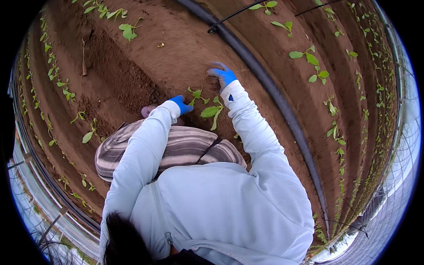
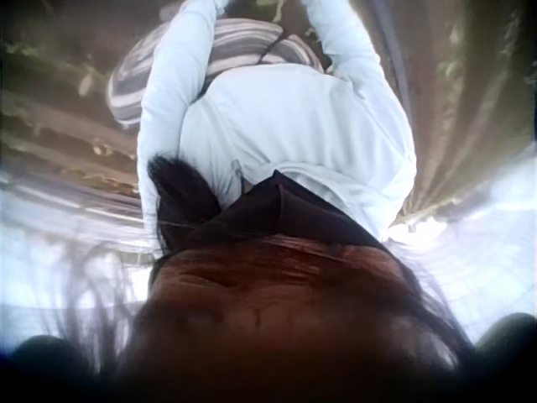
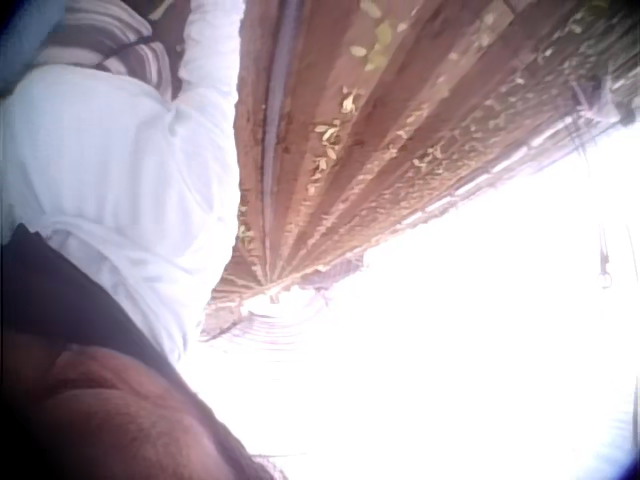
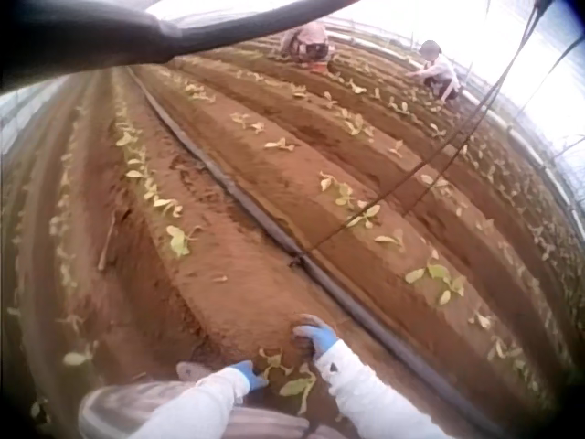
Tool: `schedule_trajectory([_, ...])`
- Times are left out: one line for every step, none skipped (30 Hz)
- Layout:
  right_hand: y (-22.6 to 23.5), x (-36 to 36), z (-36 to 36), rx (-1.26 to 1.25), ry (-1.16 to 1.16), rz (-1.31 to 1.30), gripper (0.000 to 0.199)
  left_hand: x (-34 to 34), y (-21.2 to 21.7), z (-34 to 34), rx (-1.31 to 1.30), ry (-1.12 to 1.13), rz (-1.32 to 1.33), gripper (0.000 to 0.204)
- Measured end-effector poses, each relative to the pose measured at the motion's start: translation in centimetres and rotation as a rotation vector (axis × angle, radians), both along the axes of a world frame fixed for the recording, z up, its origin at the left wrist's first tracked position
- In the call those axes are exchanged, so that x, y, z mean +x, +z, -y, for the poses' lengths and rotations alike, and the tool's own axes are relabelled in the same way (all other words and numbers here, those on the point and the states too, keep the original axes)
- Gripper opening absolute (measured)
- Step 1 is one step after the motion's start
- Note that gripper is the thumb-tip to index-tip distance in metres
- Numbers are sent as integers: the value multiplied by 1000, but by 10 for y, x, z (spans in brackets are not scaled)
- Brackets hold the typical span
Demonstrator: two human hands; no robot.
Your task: The person plants small green seedlings into prepared soil rows inside a greenhouse. They use gloved hands to place each seedling into the soil and pat the earth around the base to secure it.
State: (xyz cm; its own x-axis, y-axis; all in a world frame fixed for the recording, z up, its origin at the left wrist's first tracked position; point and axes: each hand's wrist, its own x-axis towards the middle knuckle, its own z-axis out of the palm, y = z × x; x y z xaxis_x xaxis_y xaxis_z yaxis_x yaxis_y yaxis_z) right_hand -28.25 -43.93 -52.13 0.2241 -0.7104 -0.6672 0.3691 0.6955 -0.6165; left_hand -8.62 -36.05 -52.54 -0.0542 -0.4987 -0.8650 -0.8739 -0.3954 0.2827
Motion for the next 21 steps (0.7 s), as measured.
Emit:
schedule_trajectory([9,0,0,14,-20,28,44,-6,0,2,43,1,-3,67])
schedule_trajectory([17,-1,-2,31,-44,54,45,-10,-1,3,89,-2,-8,70])
schedule_trajectory([27,-1,-4,60,-82,22,45,-12,-2,3,98,-7,4,70])
schedule_trajectory([39,0,-5,85,-124,-8,46,-12,-4,4,103,-16,16,70])
schedule_trajectory([46,0,-9,110,-167,-37,47,-12,-7,5,108,-26,30,70])
schedule_trajectory([49,1,-14,125,-210,-18,46,-11,-16,4,125,-98,30,66])
schedule_trajectory([51,0,-18,133,-253,-1,45,-12,-21,8,136,-171,27,63])
schedule_trajectory([53,-1,-23,142,-296,17,45,-11,-27,12,147,-244,25,59])
schedule_trajectory([55,-3,-27,151,-274,54,44,-8,-33,17,143,-322,0,56])
schedule_trajectory([56,-8,-35,169,-253,87,43,-7,-31,20,148,-400,-30,53])
schedule_trajectory([59,-10,-44,186,-230,120,42,-5,-30,22,152,-477,-60,50])
schedule_trajectory([61,-8,-54,215,-286,93,41,-2,-33,23,142,-426,-88,47])
schedule_trajectory([63,-10,-64,234,-211,188,40,0,-34,24,148,-314,-155,47])
schedule_trajectory([63,-12,-74,252,-135,286,40,3,-35,25,155,-203,-217,47])
schedule_trajectory([62,-14,-83,269,-59,383,39,4,-36,24,161,-91,-279,47])
schedule_trajectory([61,-12,-92,309,-6,364,38,4,-35,24,124,-23,-312,47])
schedule_trajectory([59,-6,-100,347,47,346,38,4,-33,25,85,45,-345,47])
schedule_trajectory([57,0,-106,385,100,327,37,4,-30,25,47,113,-377,48])
schedule_trajectory([53,8,-109,426,98,296,37,3,-25,27,8,182,-408,48])
schedule_trajectory([50,15,-112,464,90,261,38,2,-12,36,68,132,-430,49])
schedule_trajectory([45,18,-115,503,82,227,38,1,-14,36,80,149,-488,49])
